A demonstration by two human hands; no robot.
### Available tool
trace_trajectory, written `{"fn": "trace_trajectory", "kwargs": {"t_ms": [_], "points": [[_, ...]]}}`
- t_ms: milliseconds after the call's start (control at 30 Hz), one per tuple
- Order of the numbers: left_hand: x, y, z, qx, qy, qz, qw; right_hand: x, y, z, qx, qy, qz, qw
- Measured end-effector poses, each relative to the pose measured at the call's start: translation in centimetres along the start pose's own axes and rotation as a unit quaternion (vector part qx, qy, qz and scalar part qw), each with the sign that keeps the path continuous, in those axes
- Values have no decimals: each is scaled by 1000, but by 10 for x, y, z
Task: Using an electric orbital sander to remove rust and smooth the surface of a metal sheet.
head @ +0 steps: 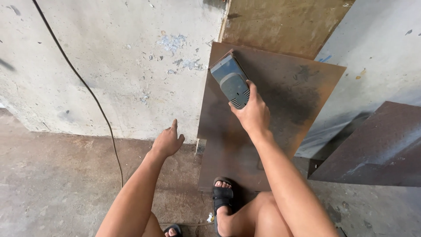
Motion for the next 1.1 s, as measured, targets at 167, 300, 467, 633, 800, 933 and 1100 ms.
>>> {"fn": "trace_trajectory", "kwargs": {"t_ms": [167,300,467,633,800,933,1100], "points": [[3,17,1,17,11,-31,999,7,6,-21,-21,-10,-3,1000],[-21,30,-28,33,-15,-81,996,20,16,-37,-38,-21,-15,999],[-9,87,-73,67,-101,-128,984,33,23,-36,-104,14,-91,990],[2,130,-108,108,-139,-142,974,36,29,-37,-169,40,-173,970],[10,149,-109,257,-94,-115,955,47,21,-36,-219,38,-205,953],[5,141,-116,338,-43,-96,935,53,12,-40,-306,55,-195,930],[26,130,-83,355,4,-72,932,66,-16,-33,-443,25,-201,873]]}}
Point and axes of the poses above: each hand's wrist, its own x-axis away from the middle knuckle, its own z-axis out of the back of the hand, y = z × x, the point moved 4 cm from there along -x, towards the middle knuckle, and after that the axes turned 8 degrees about x, right-handed, at the moved point
